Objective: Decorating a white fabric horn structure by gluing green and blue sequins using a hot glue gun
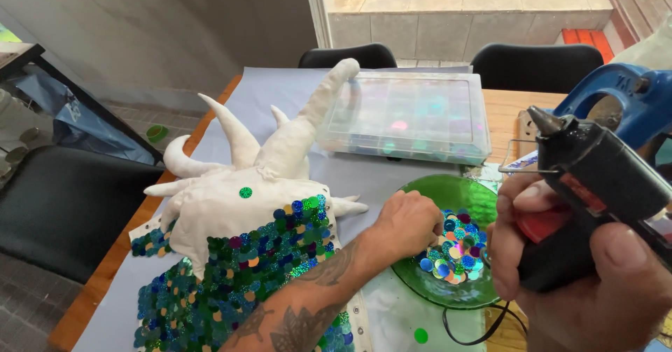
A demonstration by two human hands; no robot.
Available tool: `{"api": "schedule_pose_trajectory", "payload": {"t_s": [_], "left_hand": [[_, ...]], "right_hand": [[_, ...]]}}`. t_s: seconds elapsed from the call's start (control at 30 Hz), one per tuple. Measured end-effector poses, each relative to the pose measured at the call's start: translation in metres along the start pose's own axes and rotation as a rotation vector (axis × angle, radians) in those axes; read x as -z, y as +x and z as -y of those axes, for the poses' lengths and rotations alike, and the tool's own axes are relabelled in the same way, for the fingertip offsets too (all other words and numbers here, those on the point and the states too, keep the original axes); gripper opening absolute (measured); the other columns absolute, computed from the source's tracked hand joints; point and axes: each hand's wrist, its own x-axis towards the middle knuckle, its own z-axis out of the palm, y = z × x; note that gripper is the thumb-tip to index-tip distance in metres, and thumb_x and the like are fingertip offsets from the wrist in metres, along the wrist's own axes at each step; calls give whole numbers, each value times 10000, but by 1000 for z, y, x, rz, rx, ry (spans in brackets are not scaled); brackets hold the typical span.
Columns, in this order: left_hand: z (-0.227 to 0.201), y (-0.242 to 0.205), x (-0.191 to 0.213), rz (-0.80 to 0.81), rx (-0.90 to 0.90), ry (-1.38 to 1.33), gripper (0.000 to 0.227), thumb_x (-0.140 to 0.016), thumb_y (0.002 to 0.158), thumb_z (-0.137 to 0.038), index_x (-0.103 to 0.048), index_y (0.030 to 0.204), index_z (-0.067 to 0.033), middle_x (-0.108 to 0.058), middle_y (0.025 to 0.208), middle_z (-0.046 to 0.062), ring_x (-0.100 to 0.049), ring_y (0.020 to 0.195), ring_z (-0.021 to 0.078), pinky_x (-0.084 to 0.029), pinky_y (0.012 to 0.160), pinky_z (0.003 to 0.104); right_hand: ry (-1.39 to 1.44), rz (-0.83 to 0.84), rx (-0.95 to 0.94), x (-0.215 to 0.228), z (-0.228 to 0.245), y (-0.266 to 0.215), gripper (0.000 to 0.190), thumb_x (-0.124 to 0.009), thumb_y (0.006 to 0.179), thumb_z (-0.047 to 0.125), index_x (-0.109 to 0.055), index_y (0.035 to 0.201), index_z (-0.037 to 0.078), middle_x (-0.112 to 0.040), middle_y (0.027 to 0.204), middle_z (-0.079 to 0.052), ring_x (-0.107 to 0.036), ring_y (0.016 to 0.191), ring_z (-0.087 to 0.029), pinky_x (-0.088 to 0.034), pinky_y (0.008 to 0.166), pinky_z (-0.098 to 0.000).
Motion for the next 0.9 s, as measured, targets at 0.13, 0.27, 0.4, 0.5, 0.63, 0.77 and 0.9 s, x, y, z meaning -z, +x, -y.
{"api": "schedule_pose_trajectory", "payload": {"t_s": [0.13,0.27,0.4,0.5,0.63,0.77,0.9], "left_hand": [[-2,-17,28,37,42,-144,104,-802,848,-261,-787,788,-178,-780,838,-1,-712,876,233,-525,855,453],[-2,-59,65,-66,190,-549,116,-689,846,-244,-780,907,-206,-769,848,-47,-707,827,140,-548,741,349],[-1,-117,103,-122,315,-1085,244,-723,897,-173,-756,1111,-61,-707,726,22,-664,697,105,-567,768,300],[12,-155,104,-224,370,-1081,322,-712,875,-200,-812,1147,-59,-761,764,56,-698,722,70,-571,774,246],[21,-201,104,-320,558,-1235,255,-720,881,-137,-823,1085,-26,-798,830,105,-712,702,87,-593,757,239],[30,-237,102,-522,684,-1320,267,-834,782,-71,-842,1043,-15,-815,824,89,-730,715,98,-620,718,232],[34,-263,105,-644,723,-1399,345,-842,769,-51,-819,1108,10,-780,789,90,-752,681,162,-626,662,267]], "right_hand": [[25,21,-23,8,-4,1,508,-447,923,577,-579,993,91,-385,369,-71,-515,559,-183,-413,738,-206],[127,58,-32,17,-20,1,497,-481,932,534,-601,1014,59,-507,650,-164,-510,453,-163,-354,499,-208],[306,104,-109,16,-38,0,483,-593,920,480,-657,1046,18,-602,928,-211,-479,274,-157,-288,362,-181],[271,171,-200,11,-55,-3,498,-546,916,469,-620,1052,-4,-610,993,-188,-458,290,-155,-328,423,-250],[322,150,-383,-12,-76,-18,543,-550,911,368,-550,1229,-72,-645,1002,-187,-422,315,-171,-297,370,-217],[187,237,-547,-34,-110,-37,427,-536,957,265,-669,1058,-129,-656,766,-222,-400,262,-209,-266,298,-276],[-101,366,-749,-63,-104,-47,475,-492,1009,279,-755,1015,-116,-438,313,-180,-372,345,-228,-333,529,-351]]}}
